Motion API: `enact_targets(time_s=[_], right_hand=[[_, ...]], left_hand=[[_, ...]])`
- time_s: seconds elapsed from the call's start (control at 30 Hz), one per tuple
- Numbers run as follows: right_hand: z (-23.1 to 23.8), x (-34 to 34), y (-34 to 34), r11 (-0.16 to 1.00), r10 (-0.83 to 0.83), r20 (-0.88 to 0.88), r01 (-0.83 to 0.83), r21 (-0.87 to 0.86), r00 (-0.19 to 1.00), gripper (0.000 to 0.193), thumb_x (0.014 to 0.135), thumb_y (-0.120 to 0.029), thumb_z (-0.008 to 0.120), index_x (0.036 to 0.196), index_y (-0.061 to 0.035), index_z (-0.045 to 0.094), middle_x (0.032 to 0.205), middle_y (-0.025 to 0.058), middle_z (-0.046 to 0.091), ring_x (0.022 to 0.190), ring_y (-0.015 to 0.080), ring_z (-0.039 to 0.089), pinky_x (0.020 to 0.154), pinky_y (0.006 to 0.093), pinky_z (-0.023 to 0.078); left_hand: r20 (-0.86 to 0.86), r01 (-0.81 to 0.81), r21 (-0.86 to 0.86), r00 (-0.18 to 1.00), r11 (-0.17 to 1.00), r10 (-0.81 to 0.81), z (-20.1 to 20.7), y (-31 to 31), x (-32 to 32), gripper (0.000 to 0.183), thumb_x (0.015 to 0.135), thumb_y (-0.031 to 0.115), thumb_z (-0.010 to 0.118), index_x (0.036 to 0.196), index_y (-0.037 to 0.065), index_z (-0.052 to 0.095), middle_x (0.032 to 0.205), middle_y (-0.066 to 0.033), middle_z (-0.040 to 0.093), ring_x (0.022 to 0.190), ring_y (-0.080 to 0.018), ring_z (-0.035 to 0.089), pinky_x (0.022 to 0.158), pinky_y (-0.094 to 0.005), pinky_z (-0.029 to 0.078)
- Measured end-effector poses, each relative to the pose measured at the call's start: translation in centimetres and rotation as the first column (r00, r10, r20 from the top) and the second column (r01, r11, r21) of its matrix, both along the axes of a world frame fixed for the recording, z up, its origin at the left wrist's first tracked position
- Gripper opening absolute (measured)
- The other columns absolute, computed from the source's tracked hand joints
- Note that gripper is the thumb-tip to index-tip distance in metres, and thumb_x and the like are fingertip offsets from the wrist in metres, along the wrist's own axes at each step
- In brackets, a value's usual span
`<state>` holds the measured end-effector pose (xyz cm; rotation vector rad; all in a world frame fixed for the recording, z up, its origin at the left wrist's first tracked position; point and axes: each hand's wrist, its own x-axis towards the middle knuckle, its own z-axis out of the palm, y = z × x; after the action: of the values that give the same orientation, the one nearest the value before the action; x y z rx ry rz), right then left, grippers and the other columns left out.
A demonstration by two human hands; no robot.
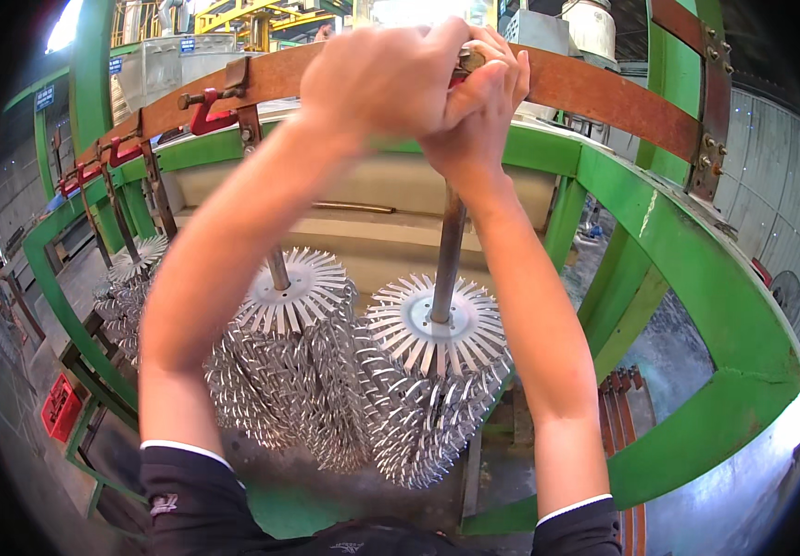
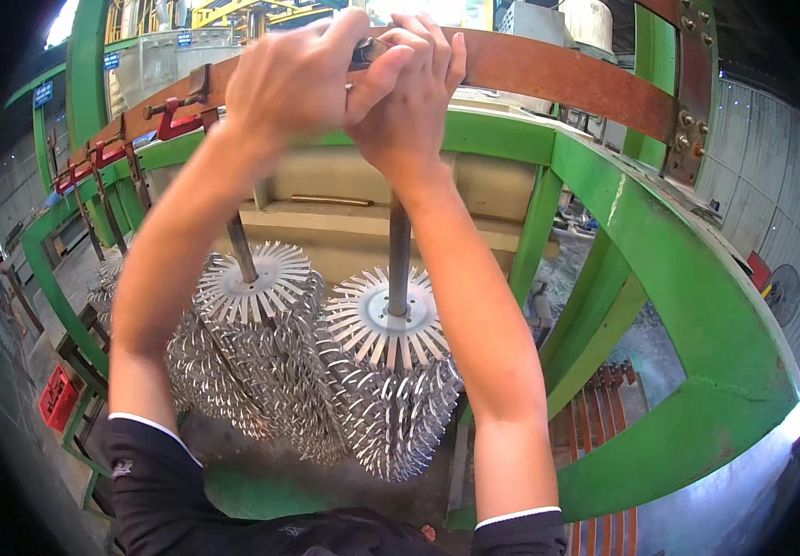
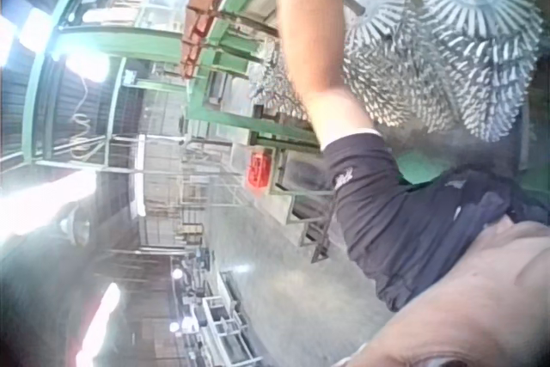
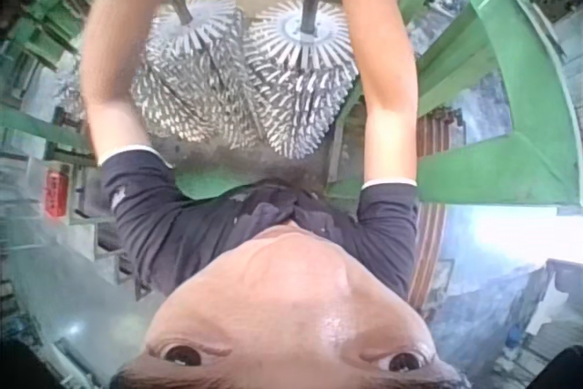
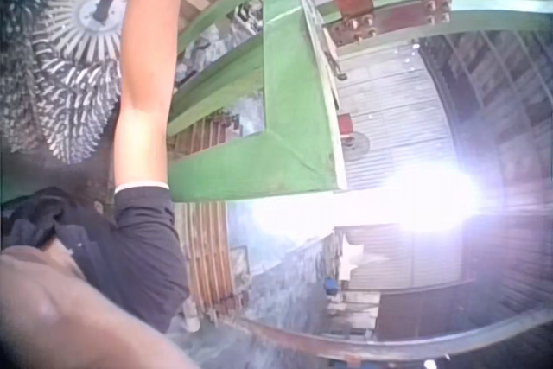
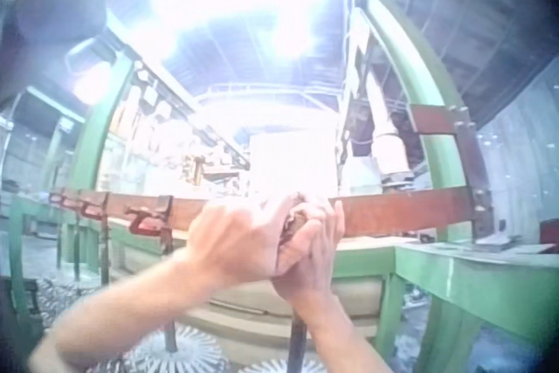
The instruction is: The person uses a red hand-operated clamp to secure a vertical metal rod assembly to an overhead horizontal bar, tightening a screw by hand to lock it in place.
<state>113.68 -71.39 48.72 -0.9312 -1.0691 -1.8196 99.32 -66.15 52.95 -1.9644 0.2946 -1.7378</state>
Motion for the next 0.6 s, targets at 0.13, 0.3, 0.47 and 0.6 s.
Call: enact_targets(time_s=[0.13, 0.3, 0.47, 0.6], right_hand=[[-0.6, -1.6, 0.9, 0.990, 0.142, 0.003, -0.142, 0.001, 0.990, 0.041, 0.086, -0.021, 0.066, 0.121, -0.0063, 0.049, 0.133, 0.0132, 0.053, 0.134, 0.0371, 0.044, 0.117, 0.0577, 0.018], [-0.2, -1.2, 0.5, 0.996, 0.088, -0.008, -0.088, -0.004, 0.996, 0.048, 0.082, -0.022, 0.072, 0.121, -0.0047, 0.050, 0.132, 0.0131, 0.054, 0.135, 0.0361, 0.044, 0.117, 0.0565, 0.019], [-0.7, -1.0, 0.7, 0.999, -0.006, 0.022, 0.007, -0.048, 1.000, 0.057, 0.071, -0.019, 0.081, 0.119, -0.0048, 0.052, 0.129, 0.0132, 0.055, 0.133, 0.0345, 0.046, 0.116, 0.0558, 0.024], [0.4, -0.8, 0.2, 0.999, 0.030, 0.068, -0.033, 0.041, 0.997, 0.052, 0.064, -0.012, 0.082, 0.108, -0.0089, 0.055, 0.115, 0.0126, 0.055, 0.118, 0.0337, 0.051, 0.112, 0.0537, 0.029]], left_hand=[[0.146, 0.018, -0.343, 0.989, 0.939, 0.034, -2.7, -2.7, 0.2, 0.047, 0.098, 0.050, 0.056, 0.088, 0.004, 0.060, 0.064, -0.0201, 0.066, 0.061, -0.0416, 0.067, 0.054, -0.0519, 0.052], [0.116, 0.087, -0.213, 0.991, 0.973, -0.064, -1.7, -1.5, 0.4, 0.043, 0.098, 0.048, 0.055, 0.090, 0.006, 0.064, 0.064, -0.0180, 0.067, 0.060, -0.0396, 0.068, 0.054, -0.0486, 0.054], [-0.435, 0.225, 0.346, 0.899, 0.911, -0.057, 5.2, 2.5, 0.5, 0.032, 0.094, 0.033, 0.062, 0.083, 0.003, 0.056, 0.057, -0.0147, 0.058, 0.048, -0.0328, 0.059, 0.044, -0.0428, 0.048], [-0.396, 0.237, 0.579, 0.918, 0.780, 0.014, 7.8, 0.9, -0.4, 0.031, 0.093, 0.030, 0.063, 0.084, 0.001, 0.056, 0.058, -0.0155, 0.060, 0.048, -0.0320, 0.061, 0.045, -0.0422, 0.049]])
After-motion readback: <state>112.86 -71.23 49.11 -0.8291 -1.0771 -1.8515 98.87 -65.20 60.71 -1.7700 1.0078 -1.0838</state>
